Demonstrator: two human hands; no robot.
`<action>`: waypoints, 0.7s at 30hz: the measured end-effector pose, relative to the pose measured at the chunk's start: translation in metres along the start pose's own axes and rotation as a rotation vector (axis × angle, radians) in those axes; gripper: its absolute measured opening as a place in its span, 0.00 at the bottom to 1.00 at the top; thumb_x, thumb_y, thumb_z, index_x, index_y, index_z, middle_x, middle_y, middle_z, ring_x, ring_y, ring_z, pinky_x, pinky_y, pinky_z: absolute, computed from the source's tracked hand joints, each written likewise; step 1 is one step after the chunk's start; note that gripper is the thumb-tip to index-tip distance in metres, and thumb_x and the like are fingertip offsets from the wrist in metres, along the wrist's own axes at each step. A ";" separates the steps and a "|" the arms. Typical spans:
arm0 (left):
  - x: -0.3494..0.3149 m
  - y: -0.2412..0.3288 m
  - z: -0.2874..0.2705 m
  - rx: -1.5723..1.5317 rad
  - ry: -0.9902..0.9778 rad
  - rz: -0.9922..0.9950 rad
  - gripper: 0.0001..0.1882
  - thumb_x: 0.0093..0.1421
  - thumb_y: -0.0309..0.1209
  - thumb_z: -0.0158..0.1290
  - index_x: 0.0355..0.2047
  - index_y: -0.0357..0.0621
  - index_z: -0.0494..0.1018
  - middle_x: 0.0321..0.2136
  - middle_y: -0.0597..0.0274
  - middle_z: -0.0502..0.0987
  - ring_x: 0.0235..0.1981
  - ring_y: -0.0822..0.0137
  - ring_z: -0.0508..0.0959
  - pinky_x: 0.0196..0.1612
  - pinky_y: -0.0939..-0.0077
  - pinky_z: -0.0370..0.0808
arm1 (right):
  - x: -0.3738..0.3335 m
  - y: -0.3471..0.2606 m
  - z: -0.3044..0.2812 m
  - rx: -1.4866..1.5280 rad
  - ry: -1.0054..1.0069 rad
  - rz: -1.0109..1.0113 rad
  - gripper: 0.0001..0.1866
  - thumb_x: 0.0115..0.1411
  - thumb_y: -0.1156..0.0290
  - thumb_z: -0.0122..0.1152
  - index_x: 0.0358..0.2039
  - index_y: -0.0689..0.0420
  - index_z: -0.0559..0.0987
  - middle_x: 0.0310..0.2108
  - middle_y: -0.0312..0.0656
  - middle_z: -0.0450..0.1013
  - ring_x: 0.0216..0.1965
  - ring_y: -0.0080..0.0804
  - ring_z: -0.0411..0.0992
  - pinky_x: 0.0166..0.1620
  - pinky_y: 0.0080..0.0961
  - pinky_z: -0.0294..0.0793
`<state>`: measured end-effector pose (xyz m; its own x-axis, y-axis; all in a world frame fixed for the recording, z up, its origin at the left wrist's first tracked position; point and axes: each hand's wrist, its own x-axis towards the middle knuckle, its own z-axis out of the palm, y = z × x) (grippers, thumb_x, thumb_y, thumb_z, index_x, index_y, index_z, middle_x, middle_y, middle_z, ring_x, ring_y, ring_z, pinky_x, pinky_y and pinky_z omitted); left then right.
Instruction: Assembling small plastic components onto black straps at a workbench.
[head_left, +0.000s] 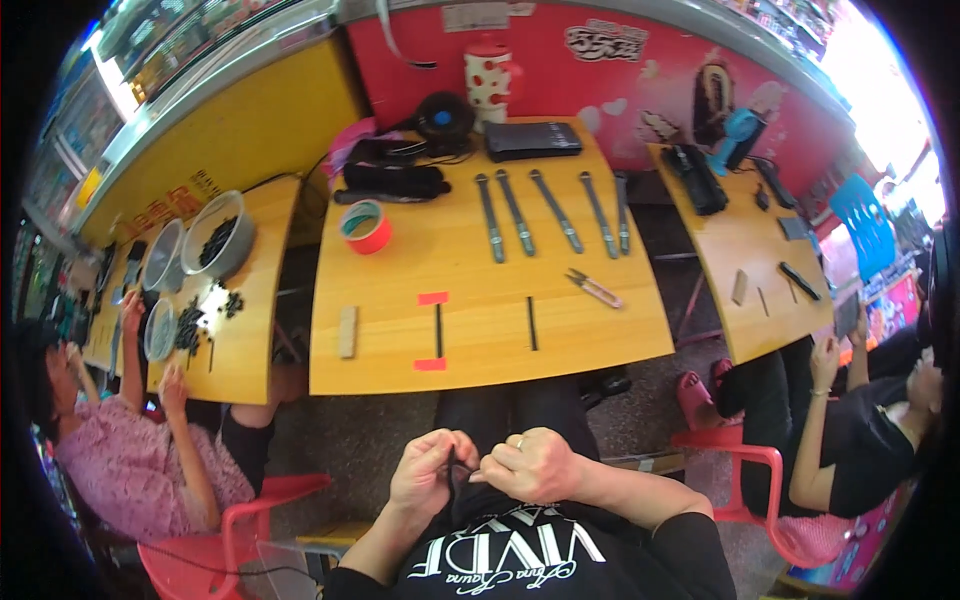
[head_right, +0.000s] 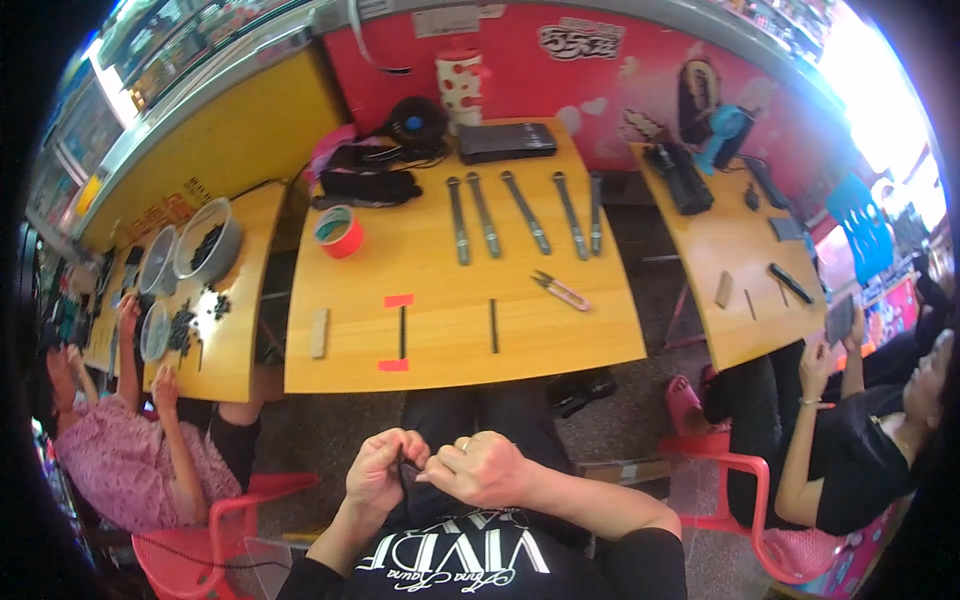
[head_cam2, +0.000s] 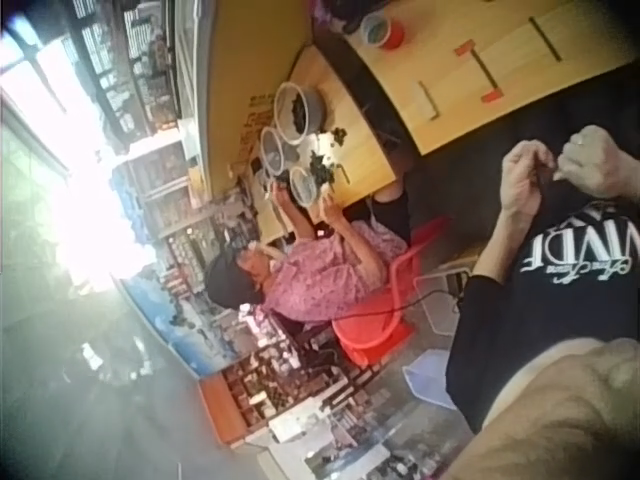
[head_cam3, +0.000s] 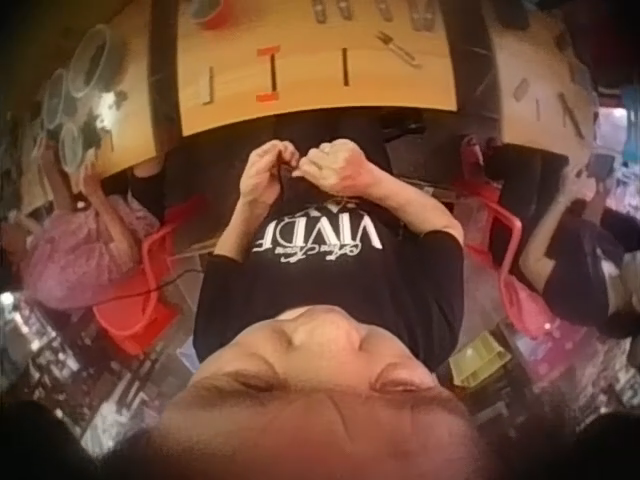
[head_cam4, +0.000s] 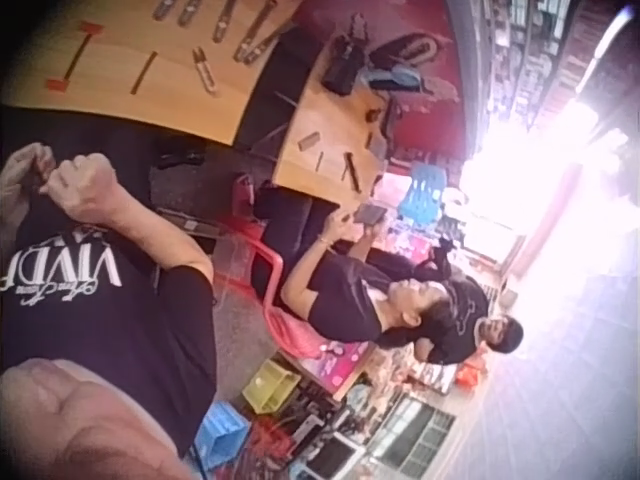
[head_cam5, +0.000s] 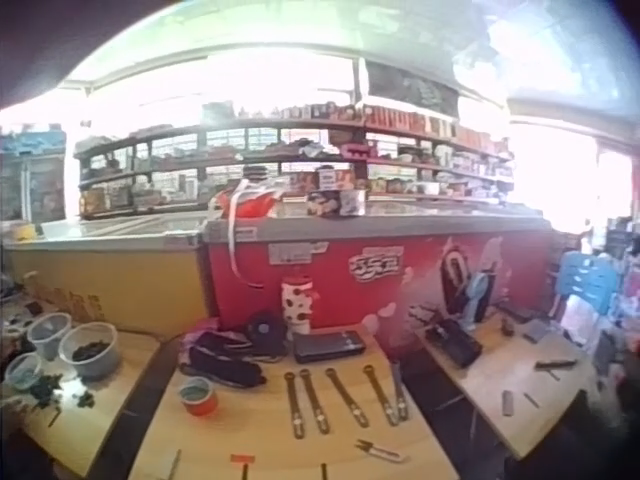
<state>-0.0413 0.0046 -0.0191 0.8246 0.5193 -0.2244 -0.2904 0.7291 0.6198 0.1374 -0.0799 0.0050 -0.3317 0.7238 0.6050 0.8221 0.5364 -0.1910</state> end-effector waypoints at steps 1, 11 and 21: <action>-0.003 -0.002 -0.001 -0.035 0.053 -0.005 0.13 0.65 0.34 0.50 0.26 0.38 0.69 0.29 0.58 0.72 0.33 0.66 0.74 0.39 0.74 0.72 | 0.001 0.000 -0.001 0.117 0.071 0.056 0.14 0.49 0.60 0.66 0.21 0.53 0.71 0.15 0.31 0.59 0.14 0.23 0.63 0.16 0.21 0.59; 0.003 -0.008 0.002 0.092 -0.021 -0.090 0.09 0.66 0.31 0.49 0.34 0.38 0.73 0.32 0.65 0.76 0.31 0.76 0.75 0.35 0.84 0.69 | 0.008 0.009 -0.003 0.156 -0.036 -0.090 0.07 0.48 0.68 0.55 0.23 0.58 0.69 0.25 0.42 0.67 0.19 0.30 0.70 0.18 0.26 0.66; 0.005 -0.010 -0.015 0.128 0.063 -0.038 0.08 0.63 0.30 0.51 0.30 0.37 0.74 0.28 0.64 0.76 0.22 0.78 0.70 0.28 0.84 0.66 | 0.003 -0.016 0.006 0.031 -0.118 0.105 0.11 0.43 0.71 0.58 0.23 0.64 0.70 0.21 0.48 0.69 0.18 0.38 0.72 0.17 0.31 0.67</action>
<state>-0.0415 0.0069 -0.0374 0.8007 0.5219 -0.2942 -0.1918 0.6884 0.6995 0.1208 -0.0836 0.0057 -0.2984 0.8217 0.4855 0.8412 0.4668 -0.2730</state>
